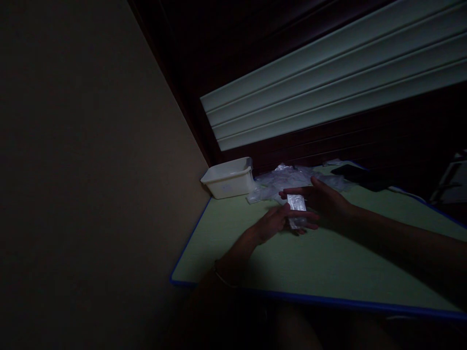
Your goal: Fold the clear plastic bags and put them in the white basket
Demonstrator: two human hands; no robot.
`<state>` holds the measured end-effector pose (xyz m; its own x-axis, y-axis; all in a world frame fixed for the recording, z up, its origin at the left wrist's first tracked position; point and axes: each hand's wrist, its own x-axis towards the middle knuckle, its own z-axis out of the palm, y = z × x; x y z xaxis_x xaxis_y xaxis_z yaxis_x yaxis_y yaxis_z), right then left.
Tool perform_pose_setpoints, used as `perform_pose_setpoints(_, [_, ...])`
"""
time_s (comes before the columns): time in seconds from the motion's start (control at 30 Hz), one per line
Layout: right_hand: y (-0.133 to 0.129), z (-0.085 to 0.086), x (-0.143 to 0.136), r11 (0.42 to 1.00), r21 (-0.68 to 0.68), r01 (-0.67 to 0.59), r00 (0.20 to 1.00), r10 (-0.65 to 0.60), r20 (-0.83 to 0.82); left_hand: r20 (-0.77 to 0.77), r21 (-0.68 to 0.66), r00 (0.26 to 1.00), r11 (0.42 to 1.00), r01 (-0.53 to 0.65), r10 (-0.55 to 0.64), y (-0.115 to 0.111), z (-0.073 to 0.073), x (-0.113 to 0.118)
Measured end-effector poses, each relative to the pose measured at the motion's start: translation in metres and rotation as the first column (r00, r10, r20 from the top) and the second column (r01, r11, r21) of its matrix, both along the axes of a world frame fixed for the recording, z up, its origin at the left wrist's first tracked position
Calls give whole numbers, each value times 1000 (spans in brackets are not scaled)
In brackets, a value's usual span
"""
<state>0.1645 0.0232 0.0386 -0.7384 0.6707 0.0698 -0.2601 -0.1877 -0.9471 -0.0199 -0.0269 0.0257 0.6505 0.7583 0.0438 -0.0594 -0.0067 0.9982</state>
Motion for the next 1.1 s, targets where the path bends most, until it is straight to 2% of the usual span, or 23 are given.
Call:
perform_pose_setpoints(0.2, [9,2,3,986,103,133,991,-135,6,-42,-38,999,999,28,-29,-1,1,2])
perform_pose_setpoints(0.4, [18,1,7,978,170,123,991,-128,23,-47,-37,997,997,61,-62,1,-3,1])
perform_pose_setpoints(0.63, [19,0,5,980,133,149,989,-151,-1,-52,-18,995,997,78,-79,0,-2,1])
perform_pose_setpoints(0.87, [24,3,9,964,172,204,979,-203,-21,-108,-48,985,991,127,-132,-3,2,3])
perform_pose_setpoints(1.1, [24,4,11,964,150,221,975,-217,-42,-83,-39,996,998,40,-43,0,8,-12])
